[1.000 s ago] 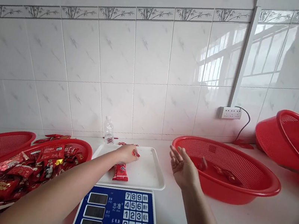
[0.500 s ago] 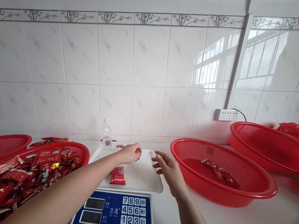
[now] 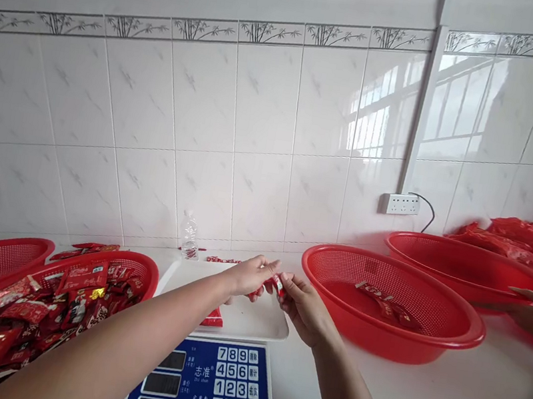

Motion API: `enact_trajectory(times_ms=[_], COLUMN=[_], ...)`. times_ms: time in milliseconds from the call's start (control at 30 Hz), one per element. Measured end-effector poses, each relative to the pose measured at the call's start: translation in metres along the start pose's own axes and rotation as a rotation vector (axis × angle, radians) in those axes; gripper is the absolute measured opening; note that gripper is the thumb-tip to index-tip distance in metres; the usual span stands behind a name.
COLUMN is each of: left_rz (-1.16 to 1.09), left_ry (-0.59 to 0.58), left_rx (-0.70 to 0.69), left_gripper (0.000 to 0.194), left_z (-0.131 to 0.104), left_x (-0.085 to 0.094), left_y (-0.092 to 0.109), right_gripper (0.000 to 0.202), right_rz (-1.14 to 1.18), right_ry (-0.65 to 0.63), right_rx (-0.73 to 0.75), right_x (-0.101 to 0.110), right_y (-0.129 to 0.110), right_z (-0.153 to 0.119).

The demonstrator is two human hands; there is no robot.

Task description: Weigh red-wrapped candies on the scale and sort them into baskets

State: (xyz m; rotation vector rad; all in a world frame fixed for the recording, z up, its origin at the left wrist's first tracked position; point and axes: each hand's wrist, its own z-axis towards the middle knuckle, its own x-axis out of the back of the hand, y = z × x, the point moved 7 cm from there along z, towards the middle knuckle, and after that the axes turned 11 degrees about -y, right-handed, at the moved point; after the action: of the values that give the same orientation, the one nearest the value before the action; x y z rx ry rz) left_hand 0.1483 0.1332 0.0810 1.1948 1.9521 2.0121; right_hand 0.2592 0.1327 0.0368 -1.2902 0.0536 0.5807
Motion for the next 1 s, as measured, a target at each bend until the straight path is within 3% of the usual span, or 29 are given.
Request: enact_trajectory(times_ms=[100, 200, 300, 367, 467, 633, 733, 867, 1000], left_rz=[-0.036, -0.077, -0.128, -0.162, -0.188, -0.176, -0.082, 0.134, 0.385], left_ry=[0.095, 0.112, 0.08, 0.052, 0.0, -0.09, -0.119, -0.023, 0.05], left_rx=[0.044, 0.086, 0.099, 0.08, 0.039, -0.003, -0.019, -0.009, 0.05], left_gripper=[0.046, 0.032, 0.043, 0.052, 0.064, 0.09, 0.099, 0.089, 0.07], left_z=[-0.001, -0.003, -0.004, -0.005, -0.007, -0.009, -0.009, -0.012, -0.019], left_x=[0.008, 0.012, 0.009, 0.004, -0.003, -0.011, -0.014, -0.006, 0.019], left_y=[-0.004, -0.009, -0.012, -0.01, -0.005, 0.0, 0.001, 0.006, 0.005], right_gripper=[0.028, 0.025, 0.03, 0.032, 0.032, 0.028, 0.03, 0.033, 0.031], right_rz=[0.095, 0.154, 0.154, 0.12, 0.017, -0.21, -0.263, -0.194, 0.029], right_ry=[0.191, 0.365, 0.434, 0.422, 0.329, 0.031, -0.093, -0.058, 0.182], right_rx=[0.115, 0.242, 0.299, 0.279, 0.182, 0.008, -0.05, -0.028, 0.094], right_x=[0.029, 0.061, 0.075, 0.071, 0.048, 0.001, -0.012, -0.009, 0.023], right_y=[-0.007, -0.019, -0.028, -0.029, -0.024, -0.011, -0.008, -0.011, -0.015], right_z=[0.001, -0.004, -0.011, -0.013, -0.009, -0.005, -0.008, -0.008, -0.005])
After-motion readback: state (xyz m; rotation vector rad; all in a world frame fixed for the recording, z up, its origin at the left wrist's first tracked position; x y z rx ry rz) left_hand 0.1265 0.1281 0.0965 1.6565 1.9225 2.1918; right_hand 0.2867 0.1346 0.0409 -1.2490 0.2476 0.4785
